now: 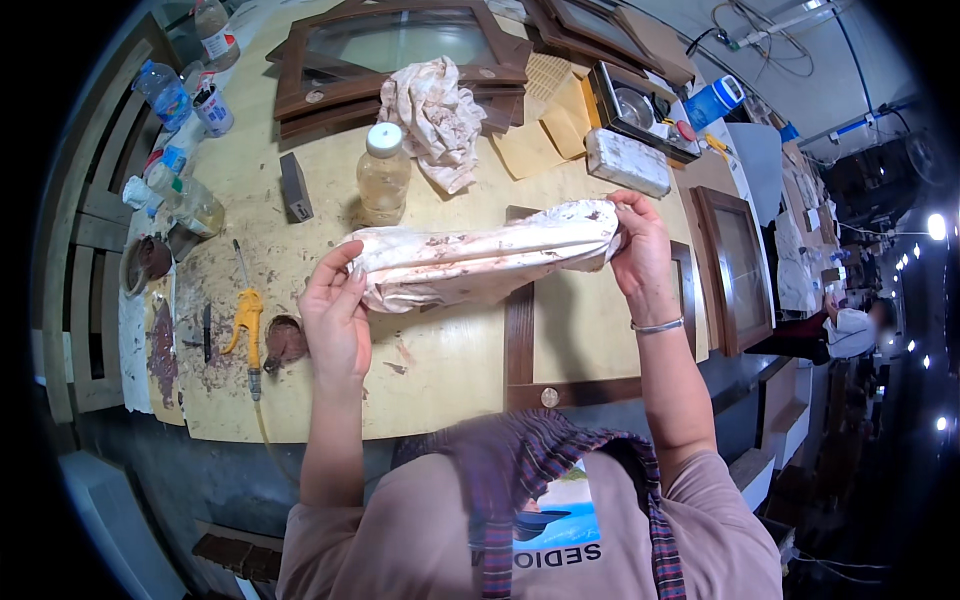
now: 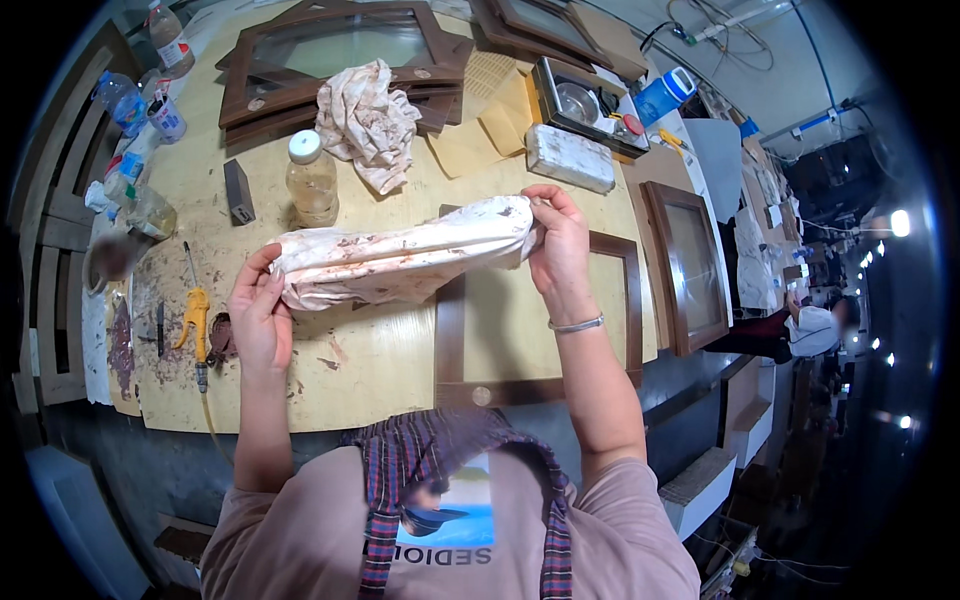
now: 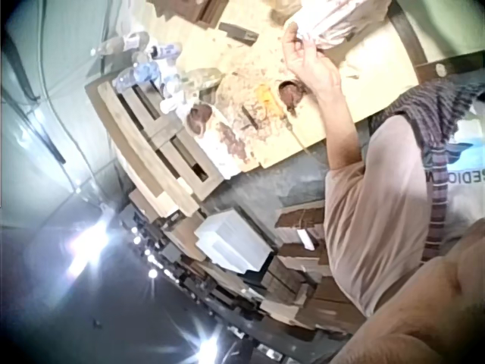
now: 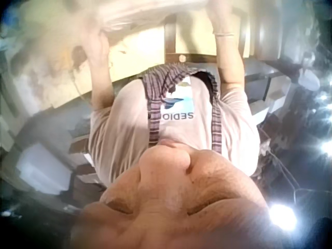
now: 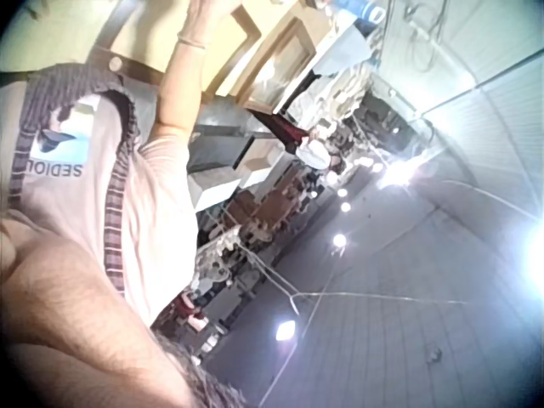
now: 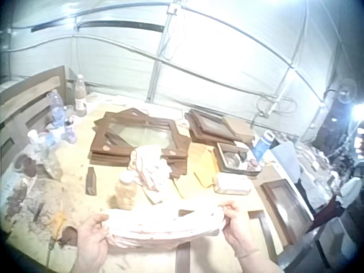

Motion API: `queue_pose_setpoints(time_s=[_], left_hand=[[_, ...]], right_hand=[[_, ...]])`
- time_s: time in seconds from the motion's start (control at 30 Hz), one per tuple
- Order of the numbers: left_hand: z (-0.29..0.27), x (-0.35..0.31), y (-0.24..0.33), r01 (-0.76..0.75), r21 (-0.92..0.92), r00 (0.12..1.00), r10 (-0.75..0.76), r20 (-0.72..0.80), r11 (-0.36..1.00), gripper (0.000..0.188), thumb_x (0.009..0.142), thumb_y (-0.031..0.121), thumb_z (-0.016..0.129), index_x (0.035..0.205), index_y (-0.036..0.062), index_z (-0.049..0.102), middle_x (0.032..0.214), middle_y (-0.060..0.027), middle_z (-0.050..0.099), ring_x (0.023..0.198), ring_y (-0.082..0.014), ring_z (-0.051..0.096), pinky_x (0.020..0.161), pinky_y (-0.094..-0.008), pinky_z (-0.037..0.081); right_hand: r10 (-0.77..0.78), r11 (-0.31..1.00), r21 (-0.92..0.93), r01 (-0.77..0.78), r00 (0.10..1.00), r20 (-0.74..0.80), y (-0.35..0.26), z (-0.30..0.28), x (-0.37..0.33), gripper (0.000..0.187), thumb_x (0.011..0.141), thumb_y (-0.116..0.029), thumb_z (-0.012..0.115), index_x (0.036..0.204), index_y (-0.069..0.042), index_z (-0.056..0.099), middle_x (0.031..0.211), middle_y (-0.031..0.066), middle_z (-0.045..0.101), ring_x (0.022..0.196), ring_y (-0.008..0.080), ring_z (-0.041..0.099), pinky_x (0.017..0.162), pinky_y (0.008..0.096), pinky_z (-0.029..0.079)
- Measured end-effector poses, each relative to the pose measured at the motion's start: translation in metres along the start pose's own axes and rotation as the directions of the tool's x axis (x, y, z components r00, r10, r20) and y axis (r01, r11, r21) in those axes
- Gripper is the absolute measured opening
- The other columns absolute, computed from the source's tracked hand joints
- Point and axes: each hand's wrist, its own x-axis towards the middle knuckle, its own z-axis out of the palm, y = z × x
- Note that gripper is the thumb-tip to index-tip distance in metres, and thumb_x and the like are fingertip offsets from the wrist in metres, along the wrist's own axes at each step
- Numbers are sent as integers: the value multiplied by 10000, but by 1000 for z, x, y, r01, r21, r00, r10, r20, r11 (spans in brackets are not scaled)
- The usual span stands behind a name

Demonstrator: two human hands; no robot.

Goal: The person cleans wooden frames with glass inserts using a cloth and liquid from a bottle, while also using a small scraper to clean the frame edges.

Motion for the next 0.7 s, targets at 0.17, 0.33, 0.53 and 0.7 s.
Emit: queue_pose_setpoints(time_s=[0.17,0.33,0.53,0.7], left_hand=[[33,-11,7,49,7,993,-50,106,999,437,874,-128,527,1306,-70,485,1177,-156,579,1056,-171,593,912,-283,496],[66,6,-5,209,-182,966,-174,191,961,440,868,-134,543,1300,-68,492,1083,-125,598,959,-156,620,843,-268,534],[28,32,3,-203,589,971,237,19,782,415,845,-87,623,1251,-26,564,1045,-126,663,921,-156,647,789,-259,539],[40,6,-17,-434,774,888,71,455,462,393,806,-2,690,1195,15,634,1039,-84,672,914,-157,632,838,-294,500]], right_hand=[[-381,-24,-870,492,800,463,-9,19,-17,371,803,-228,707,1114,-38,639,994,105,653,1020,255,596,866,382,486],[178,555,-652,517,692,700,34,58,-30,391,848,-271,696,1155,-35,639,1106,111,653,1074,213,578,918,344,464],[465,882,-216,-420,696,547,46,46,-21,319,955,-204,568,1159,33,629,1060,89,692,986,146,642,920,319,485],[515,783,58,-619,698,498,34,68,-13,242,979,-198,540,1046,13,637,991,88,692,903,185,677,844,334,541]])
